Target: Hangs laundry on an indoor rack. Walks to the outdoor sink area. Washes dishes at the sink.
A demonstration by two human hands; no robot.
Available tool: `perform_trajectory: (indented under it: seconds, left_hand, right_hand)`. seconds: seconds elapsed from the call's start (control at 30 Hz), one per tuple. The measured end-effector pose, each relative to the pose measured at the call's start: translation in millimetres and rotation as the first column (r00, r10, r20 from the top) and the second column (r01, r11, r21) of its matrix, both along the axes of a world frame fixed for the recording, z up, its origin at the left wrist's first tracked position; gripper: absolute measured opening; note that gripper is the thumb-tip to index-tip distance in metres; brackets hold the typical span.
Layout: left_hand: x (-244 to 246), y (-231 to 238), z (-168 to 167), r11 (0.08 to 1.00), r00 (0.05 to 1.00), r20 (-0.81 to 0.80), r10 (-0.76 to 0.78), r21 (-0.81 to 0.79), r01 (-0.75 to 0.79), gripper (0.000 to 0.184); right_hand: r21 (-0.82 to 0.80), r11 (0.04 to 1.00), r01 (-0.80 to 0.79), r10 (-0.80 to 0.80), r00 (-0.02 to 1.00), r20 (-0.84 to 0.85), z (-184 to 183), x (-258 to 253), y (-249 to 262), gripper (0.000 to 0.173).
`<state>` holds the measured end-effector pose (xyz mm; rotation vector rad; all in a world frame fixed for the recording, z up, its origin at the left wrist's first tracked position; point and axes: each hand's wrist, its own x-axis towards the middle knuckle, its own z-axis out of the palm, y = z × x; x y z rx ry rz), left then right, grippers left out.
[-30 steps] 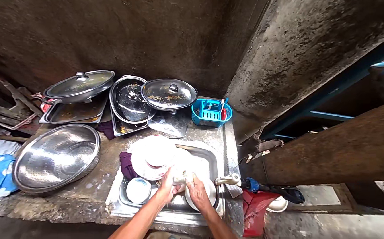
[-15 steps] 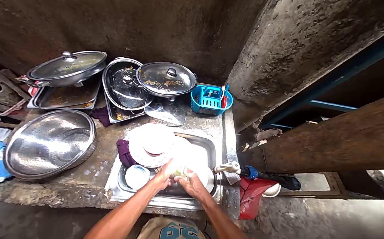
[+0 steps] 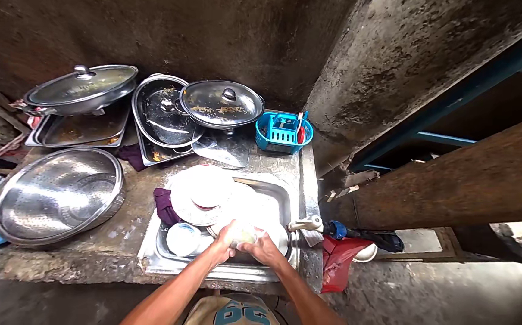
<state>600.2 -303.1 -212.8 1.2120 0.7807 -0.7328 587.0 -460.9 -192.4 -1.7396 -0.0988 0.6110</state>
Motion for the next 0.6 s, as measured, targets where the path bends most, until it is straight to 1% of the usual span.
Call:
perform_trajectory:
  seconds: [0.03,0.07,0.1,0.13,0.17,0.2,0.23,0.27,0.3,0.33,0.4,0.5,0.57,0.6]
  left_hand:
    - [-1,-3,0,0.998,0.999,0.008,-0.046,-0.044,0.047,0.057]
    - [-3,-7,-1,0.996,0.995,0.063,-0.080,-0.025,0.082,0.060]
    - [-4,-12,-5,0.990,0.979,0.159,-0.126,0.081,0.114,0.061]
    - [-5,-16,-10,0.961,0.943,0.262,-0.204,0.239,0.141,0.059]
    - [-6,-19,-17,0.900,0.885,0.340,-0.317,0.403,0.168,0.049]
    - [-7,-21,-22,0.817,0.813,0.374,-0.446,0.540,0.200,0.038]
    - [-9,-22,-24,0.731,0.736,0.373,-0.564,0.640,0.236,0.034]
    - [-10,-24,-26,0.653,0.672,0.348,-0.654,0.708,0.269,0.037]
    - [-10,-26,-27,0.582,0.627,0.301,-0.719,0.755,0.304,0.042]
    - [-10,-29,-29,0.526,0.602,0.249,-0.759,0.778,0.342,0.046]
    - [-3,-37,-33,0.447,0.571,0.154,-0.806,0.791,0.418,0.053]
    - [4,-49,-34,0.350,0.548,0.036,-0.836,0.803,0.481,0.058]
    - [8,-52,-34,0.343,0.574,0.004,-0.819,0.805,0.484,0.058]
    - [10,-52,-35,0.368,0.589,0.021,-0.808,0.799,0.476,0.056]
  right_hand:
    - [0.022,0.994,0.107,-0.107,0.994,0.010,2,4,-2,0.046]
    - [-0.001,0.979,0.202,-0.202,0.978,0.046,5,10,-6,0.045]
    - [-0.084,0.959,0.270,-0.261,0.960,0.102,7,18,-9,0.045]
    - [-0.200,0.933,0.299,-0.271,0.950,0.156,10,27,-15,0.051]
    - [-0.304,0.902,0.307,-0.256,0.946,0.198,11,37,-21,0.058]
    - [-0.376,0.868,0.326,-0.247,0.938,0.243,11,46,-27,0.059]
    - [-0.439,0.829,0.346,-0.232,0.927,0.293,7,56,-32,0.056]
    - [-0.510,0.788,0.345,-0.198,0.926,0.320,2,64,-36,0.053]
    - [-0.588,0.745,0.314,-0.148,0.938,0.313,-1,70,-39,0.053]
    - [-0.651,0.709,0.270,-0.099,0.953,0.288,-5,74,-41,0.054]
    - [-0.722,0.657,0.216,-0.047,0.968,0.247,-16,84,-44,0.053]
    - [-0.782,0.612,0.117,-0.038,0.992,0.119,-20,96,-47,0.053]
    - [-0.807,0.582,0.098,-0.044,0.995,0.089,-24,99,-46,0.054]
    - [-0.810,0.577,0.107,-0.045,0.994,0.099,-25,98,-46,0.053]
